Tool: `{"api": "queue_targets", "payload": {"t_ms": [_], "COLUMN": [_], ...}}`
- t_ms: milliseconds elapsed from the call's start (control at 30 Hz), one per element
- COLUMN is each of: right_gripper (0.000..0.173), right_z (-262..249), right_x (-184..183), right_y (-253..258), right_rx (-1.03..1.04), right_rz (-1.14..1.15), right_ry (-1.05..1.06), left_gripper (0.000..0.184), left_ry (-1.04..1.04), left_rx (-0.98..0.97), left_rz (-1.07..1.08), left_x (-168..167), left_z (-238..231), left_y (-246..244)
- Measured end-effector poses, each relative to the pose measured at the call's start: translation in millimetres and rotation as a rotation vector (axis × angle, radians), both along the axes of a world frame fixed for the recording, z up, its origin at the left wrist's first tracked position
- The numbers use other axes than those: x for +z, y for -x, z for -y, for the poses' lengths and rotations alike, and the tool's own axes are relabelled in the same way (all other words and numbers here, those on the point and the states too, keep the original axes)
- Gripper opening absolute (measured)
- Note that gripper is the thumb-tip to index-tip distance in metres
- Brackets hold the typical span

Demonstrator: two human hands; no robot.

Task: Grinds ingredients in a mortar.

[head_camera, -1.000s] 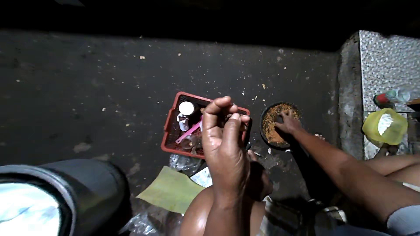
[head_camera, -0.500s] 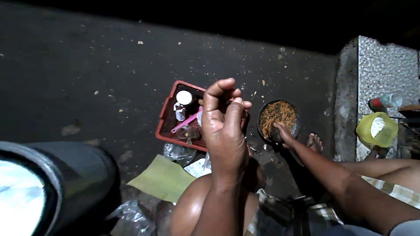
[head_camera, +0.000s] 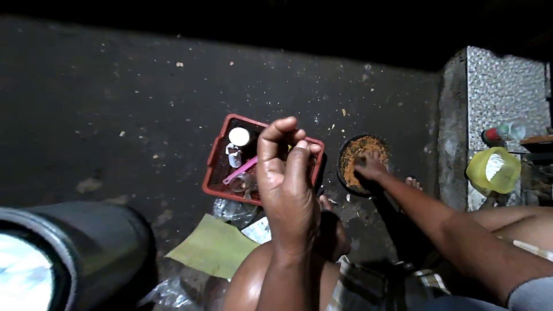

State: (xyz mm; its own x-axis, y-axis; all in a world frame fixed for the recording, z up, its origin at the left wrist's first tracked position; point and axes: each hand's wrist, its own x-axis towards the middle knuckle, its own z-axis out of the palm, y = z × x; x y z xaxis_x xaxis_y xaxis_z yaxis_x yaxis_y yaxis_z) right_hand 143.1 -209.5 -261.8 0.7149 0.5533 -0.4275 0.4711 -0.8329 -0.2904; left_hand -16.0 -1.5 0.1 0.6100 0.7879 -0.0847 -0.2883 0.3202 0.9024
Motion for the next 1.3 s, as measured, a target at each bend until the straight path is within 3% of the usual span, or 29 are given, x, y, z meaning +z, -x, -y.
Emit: {"api": "queue_targets", "payload": {"t_ms": [33, 133, 200, 233, 267, 300, 333, 400, 500, 700, 800, 867, 967, 1067, 1200, 1300], "right_gripper": [0.063, 0.053, 0.052, 0.057, 0.059, 0.058, 0.055, 0.064, 0.067, 0.066, 0.066, 0.064, 0.058, 0.058, 0.063, 0.065], "right_z": [-3, 2, -22, -46, -57, -50, -29, -17, -5, -17, -8, 12, 42, 36, -1, -3], "right_x": [4, 0, 41, 77, 91, 79, 37, 10, 0, 7, 29, 33, 10, 4, 13, 21], "right_y": [3, 10, -3, -19, -29, -28, -15, -15, 7, -41, -36, -13, 13, 6, -37, -32], "right_rx": [0.014, 0.089, -0.036, -0.122, -0.182, -0.212, -0.218, -0.099, 0.126, -0.047, 0.084, 0.206, 0.261, 0.213, -0.012, -0.038], "right_rz": [-0.186, -0.152, -0.213, -0.402, -0.458, -0.363, -0.082, -0.165, -0.178, -0.248, -0.247, -0.222, -0.111, -0.030, -0.071, -0.206], "right_ry": [0.167, 0.254, 0.306, 0.427, 0.450, 0.356, 0.145, 0.173, 0.227, 0.216, 0.229, 0.247, 0.176, 0.157, 0.180, 0.229], "left_gripper": [0.028, 0.028, 0.029, 0.029, 0.030, 0.030, 0.030, 0.028, 0.030, 0.027, 0.025, 0.026, 0.030, 0.034, 0.043, 0.049], "left_ry": [0.002, -0.014, -0.025, -0.032, -0.047, -0.061, -0.069, -0.031, -0.008, -0.071, -0.103, -0.151, -0.215, -0.076, 0.158, 0.217], "left_rx": [0.004, 0.006, 0.030, 0.075, 0.147, 0.236, 0.331, 0.532, 0.724, 0.824, 0.869, 0.860, 0.914, 0.912, 0.624, 0.383], "left_rz": [0.003, -0.011, -0.015, -0.005, 0.009, 0.025, 0.049, 0.124, 0.251, 0.269, 0.235, 0.112, -0.230, -0.638, -1.072, -1.273], "left_x": [-1, -2, -1, 1, 4, 7, 9, 15, 21, 35, 37, 26, -16, -72, -140, -190], "left_z": [-1, -4, -9, -13, -20, -29, -39, -58, -70, -65, -70, -68, -53, -28, -4, 10], "left_y": [0, 1, 3, 5, 9, 15, 25, 47, 79, 97, 131, 165, 216, 269, 315, 331]}}
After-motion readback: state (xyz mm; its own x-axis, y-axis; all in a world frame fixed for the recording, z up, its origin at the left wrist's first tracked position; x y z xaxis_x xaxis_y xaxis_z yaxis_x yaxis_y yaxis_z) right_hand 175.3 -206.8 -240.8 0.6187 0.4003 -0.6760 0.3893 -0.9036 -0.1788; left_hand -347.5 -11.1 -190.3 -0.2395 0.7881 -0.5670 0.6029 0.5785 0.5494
